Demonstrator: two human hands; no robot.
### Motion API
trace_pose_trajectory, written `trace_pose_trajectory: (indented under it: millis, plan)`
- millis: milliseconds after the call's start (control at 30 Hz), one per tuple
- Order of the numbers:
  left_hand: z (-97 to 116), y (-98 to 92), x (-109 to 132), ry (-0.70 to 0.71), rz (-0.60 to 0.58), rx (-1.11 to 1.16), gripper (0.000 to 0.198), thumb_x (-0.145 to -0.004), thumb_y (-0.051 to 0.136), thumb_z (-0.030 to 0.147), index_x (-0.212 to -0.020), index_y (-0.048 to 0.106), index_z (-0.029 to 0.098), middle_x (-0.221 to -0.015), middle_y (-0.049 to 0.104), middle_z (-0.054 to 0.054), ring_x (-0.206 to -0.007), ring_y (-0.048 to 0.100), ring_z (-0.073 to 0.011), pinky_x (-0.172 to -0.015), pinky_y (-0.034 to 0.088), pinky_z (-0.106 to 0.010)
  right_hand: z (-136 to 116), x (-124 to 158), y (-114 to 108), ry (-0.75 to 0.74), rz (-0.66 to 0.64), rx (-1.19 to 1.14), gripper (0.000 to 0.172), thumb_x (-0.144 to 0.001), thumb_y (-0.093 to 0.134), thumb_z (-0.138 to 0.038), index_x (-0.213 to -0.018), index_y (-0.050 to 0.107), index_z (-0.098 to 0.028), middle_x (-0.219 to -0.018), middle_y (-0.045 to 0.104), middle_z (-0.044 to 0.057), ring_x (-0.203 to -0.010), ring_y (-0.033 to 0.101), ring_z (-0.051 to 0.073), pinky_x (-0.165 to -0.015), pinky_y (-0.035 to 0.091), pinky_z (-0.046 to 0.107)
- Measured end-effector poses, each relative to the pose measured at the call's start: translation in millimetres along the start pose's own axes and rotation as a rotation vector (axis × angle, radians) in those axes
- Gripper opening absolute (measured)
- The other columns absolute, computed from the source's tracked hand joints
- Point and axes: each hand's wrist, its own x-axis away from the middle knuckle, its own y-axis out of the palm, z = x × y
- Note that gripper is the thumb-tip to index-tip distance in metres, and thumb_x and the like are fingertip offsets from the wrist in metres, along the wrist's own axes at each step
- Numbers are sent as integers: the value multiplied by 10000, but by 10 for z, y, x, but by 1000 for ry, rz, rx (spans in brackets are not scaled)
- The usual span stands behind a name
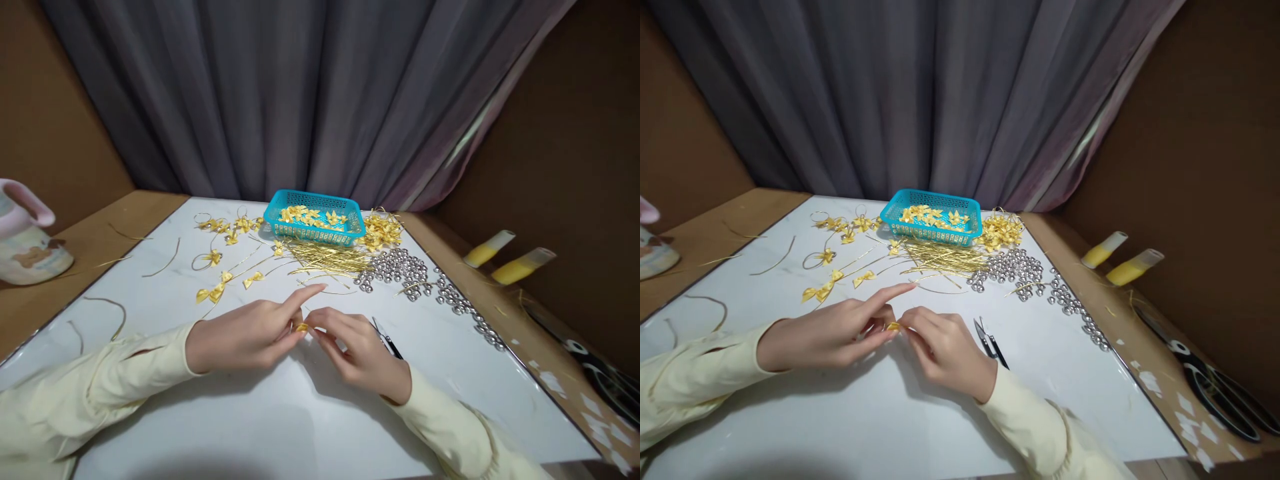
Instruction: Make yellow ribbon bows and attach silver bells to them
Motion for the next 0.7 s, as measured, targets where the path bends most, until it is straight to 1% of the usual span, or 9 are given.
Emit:
trace_pose_trajectory:
  millis: [100,167,233,300,400,500,600,633,700]
  plan:
    - [0,-3,-1,-8,15,-8,592,-892,378,176,-1423,118,199,-710,557,23,-508,450,-105,-529,364,-199,-17,-6,27,72,31,-56,167,-908,388,-156,-992,527,-197,-927,637,90,-749,605,167,-648,455,277]
    - [6,-10,-6,-18,19,-6,578,-903,376,191,-1422,121,198,-716,558,22,-518,450,-105,-541,368,-199,-48,-17,40,213,64,-157,138,-916,410,-208,-943,543,-188,-831,632,60,-599,579,128,-556,444,246]
    - [22,-25,-12,-30,18,3,564,-912,372,208,-1420,128,191,-722,563,19,-524,452,-105,-548,369,-199,-78,-33,44,389,82,-308,144,-916,434,-272,-908,548,-184,-674,601,12,-490,545,105,-474,419,219]
    - [43,-43,-16,-43,21,5,549,-916,367,217,-1416,144,179,-727,566,14,-533,459,-105,-555,371,-201,-94,-54,42,524,94,-507,163,-909,451,-324,-906,537,-186,-528,549,-35,-447,545,108,-464,423,213]
    - [64,-65,-20,-49,43,-3,530,-918,365,227,-1406,171,160,-724,563,10,-550,473,-109,-566,378,-206,-73,-87,39,625,105,-816,162,-904,459,-348,-906,501,-192,-433,540,-55,-405,550,117,-490,444,229]
    - [51,-64,-25,-45,69,-5,527,-924,363,234,-1408,168,157,-700,557,17,-548,487,-110,-558,380,-208,-22,-111,39,683,111,-1069,141,-896,468,-331,-874,488,-194,-432,571,-35,-380,547,123,-458,436,229]
    - [12,-47,-31,-28,100,-16,509,-924,371,224,-1393,184,159,-714,577,12,-562,508,-112,-557,392,-211,12,-123,22,690,148,-1234,112,-884,490,-297,-873,521,-190,-476,563,-40,-387,545,114,-426,416,213]
    - [-3,-40,-32,-23,115,-28,479,-923,375,222,-1370,215,158,-720,586,9,-565,513,-113,-550,394,-213,16,-124,9,677,166,-1265,100,-880,495,-278,-874,536,-187,-541,587,-29,-401,549,106,-432,418,213]
    - [-28,-30,-33,-16,159,-66,370,-924,384,223,-1281,308,162,-709,593,9,-557,519,-117,-530,395,-217,20,-122,-28,639,195,-1312,86,-866,499,-241,-862,558,-179,-768,650,14,-439,560,89,-457,432,225]
